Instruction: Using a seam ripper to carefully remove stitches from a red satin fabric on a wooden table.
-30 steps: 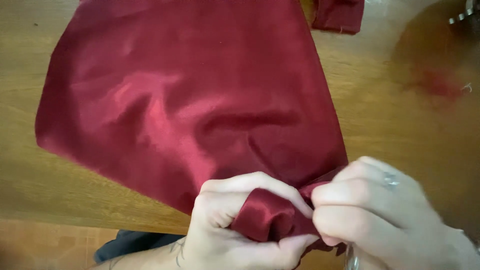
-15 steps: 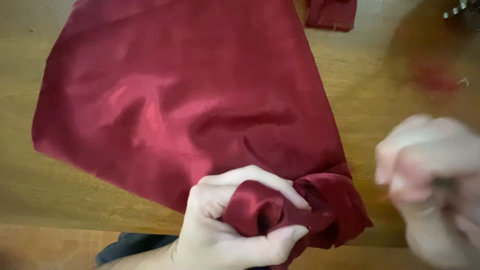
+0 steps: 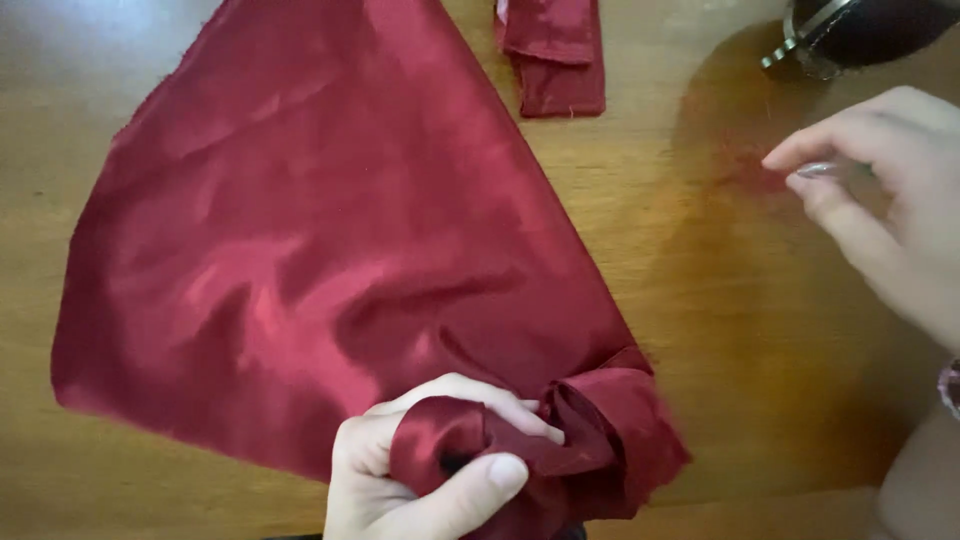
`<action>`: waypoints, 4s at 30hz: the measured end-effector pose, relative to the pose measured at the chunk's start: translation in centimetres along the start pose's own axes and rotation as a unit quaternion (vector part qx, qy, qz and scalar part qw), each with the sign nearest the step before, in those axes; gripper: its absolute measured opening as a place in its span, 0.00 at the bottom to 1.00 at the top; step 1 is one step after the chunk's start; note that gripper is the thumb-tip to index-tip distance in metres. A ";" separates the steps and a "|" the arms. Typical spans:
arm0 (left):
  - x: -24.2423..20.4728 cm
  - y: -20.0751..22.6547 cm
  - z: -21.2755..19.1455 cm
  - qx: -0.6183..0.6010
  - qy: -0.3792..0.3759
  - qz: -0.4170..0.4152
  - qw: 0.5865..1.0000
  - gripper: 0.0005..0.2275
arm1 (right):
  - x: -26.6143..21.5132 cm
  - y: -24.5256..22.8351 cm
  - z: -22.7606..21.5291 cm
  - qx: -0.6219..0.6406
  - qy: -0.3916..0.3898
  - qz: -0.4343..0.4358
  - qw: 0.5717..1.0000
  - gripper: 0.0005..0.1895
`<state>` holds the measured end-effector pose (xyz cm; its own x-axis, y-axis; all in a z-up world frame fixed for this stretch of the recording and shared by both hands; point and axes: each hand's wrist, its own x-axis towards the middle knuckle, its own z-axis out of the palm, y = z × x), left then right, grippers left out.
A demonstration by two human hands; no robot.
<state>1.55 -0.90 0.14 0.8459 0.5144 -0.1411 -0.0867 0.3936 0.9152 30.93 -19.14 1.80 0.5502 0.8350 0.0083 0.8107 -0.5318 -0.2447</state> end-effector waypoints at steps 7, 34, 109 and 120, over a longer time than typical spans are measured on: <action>0.1 0.1 -0.2 -0.052 -0.003 -0.008 0.999 0.09 | -1.1 -0.9 1.5 0.016 0.052 0.064 0.996 0.11; 0.5 0.6 -2.1 -0.053 -0.083 -0.008 0.995 0.20 | -2.6 -16.4 2.1 0.259 0.035 -0.140 0.955 0.06; 0.3 0.2 -1.8 -0.151 -0.136 -0.121 0.972 0.07 | -4.6 -14.7 2.6 0.665 -0.070 0.046 0.742 0.34; 0.4 0.4 -1.6 -0.135 -0.145 -0.109 0.974 0.09 | -3.0 -14.2 2.7 0.604 -0.181 0.155 0.760 0.42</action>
<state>0.97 0.70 -0.13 0.9694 0.1746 -0.1726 0.0095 0.6761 0.7368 17.26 -13.71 2.60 0.4089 0.7960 -0.4464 -0.2426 -0.3767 -0.8940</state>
